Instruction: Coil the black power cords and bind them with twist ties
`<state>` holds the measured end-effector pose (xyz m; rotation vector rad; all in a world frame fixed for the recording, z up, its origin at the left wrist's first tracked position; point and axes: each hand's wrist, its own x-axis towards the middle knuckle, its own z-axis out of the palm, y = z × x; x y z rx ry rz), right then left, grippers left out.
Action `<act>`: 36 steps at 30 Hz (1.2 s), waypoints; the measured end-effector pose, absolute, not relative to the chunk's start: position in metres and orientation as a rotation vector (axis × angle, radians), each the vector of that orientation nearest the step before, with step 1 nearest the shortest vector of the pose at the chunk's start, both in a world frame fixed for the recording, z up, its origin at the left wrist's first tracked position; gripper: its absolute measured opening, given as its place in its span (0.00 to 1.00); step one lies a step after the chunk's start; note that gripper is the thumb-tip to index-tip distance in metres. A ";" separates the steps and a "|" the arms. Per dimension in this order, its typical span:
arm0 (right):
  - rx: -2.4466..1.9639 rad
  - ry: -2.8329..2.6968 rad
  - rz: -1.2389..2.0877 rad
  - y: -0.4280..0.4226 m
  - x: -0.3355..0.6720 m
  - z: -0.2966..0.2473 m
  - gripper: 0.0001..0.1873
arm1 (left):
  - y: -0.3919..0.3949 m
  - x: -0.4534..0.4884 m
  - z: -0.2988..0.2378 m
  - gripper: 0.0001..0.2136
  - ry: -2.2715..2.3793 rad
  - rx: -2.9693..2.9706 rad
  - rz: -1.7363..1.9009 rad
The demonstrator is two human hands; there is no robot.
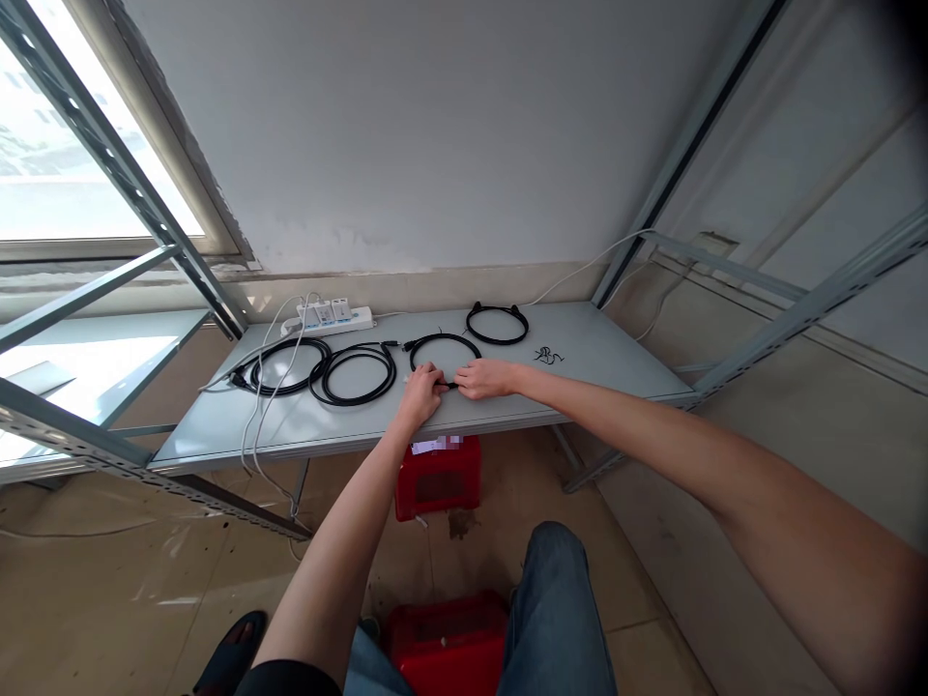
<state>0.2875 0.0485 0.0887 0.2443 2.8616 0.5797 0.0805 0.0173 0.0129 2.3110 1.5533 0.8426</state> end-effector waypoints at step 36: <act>0.056 2.719 0.763 0.056 0.292 0.087 0.17 | 0.020 0.079 0.010 0.06 1.535 2.291 0.874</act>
